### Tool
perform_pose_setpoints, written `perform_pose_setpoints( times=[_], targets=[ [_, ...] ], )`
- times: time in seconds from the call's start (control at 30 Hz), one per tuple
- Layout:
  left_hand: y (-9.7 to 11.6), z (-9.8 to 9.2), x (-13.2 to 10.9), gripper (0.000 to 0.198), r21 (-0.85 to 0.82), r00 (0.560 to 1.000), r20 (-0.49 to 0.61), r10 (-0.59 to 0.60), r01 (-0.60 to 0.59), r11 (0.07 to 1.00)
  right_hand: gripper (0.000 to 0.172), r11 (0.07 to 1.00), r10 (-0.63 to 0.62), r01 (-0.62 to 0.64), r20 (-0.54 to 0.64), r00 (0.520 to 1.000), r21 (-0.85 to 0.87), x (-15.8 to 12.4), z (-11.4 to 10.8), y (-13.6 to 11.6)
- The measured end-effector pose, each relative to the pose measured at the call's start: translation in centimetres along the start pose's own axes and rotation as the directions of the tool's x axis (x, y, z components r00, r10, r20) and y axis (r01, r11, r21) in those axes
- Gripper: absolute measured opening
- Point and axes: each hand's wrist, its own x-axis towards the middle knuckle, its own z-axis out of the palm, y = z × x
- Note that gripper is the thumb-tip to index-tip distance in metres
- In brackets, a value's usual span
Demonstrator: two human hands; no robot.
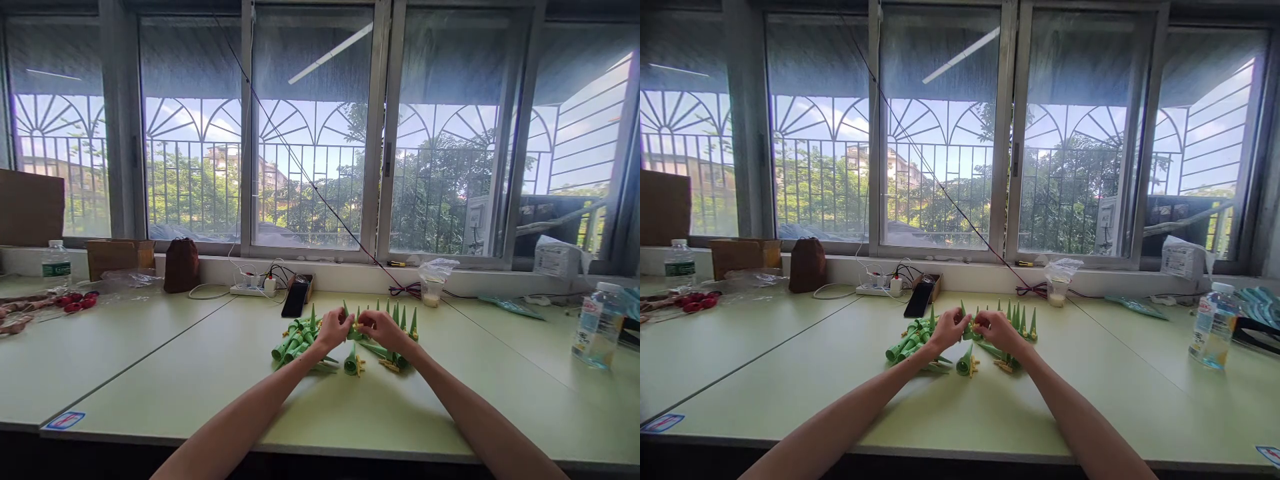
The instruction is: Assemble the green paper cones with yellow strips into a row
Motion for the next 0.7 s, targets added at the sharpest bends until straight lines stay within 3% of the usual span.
perform_pose_setpoints(
  times=[0.27,0.7],
  targets=[
    [0.2,-0.1,0.0,0.031,-0.012,1.000,-0.024,-0.008,0.008,1.000,0.007,1.000,-0.006,0.006,-0.016,1.000,-0.009,-0.1,0.1,0.6],
    [1.0,-0.5,-0.5,0.023,-0.032,0.999,-0.015,0.041,-0.041,0.999,0.031,0.989,0.036,-0.028,0.049,0.998,-0.148,-0.2,0.1,0.5]
  ],
)
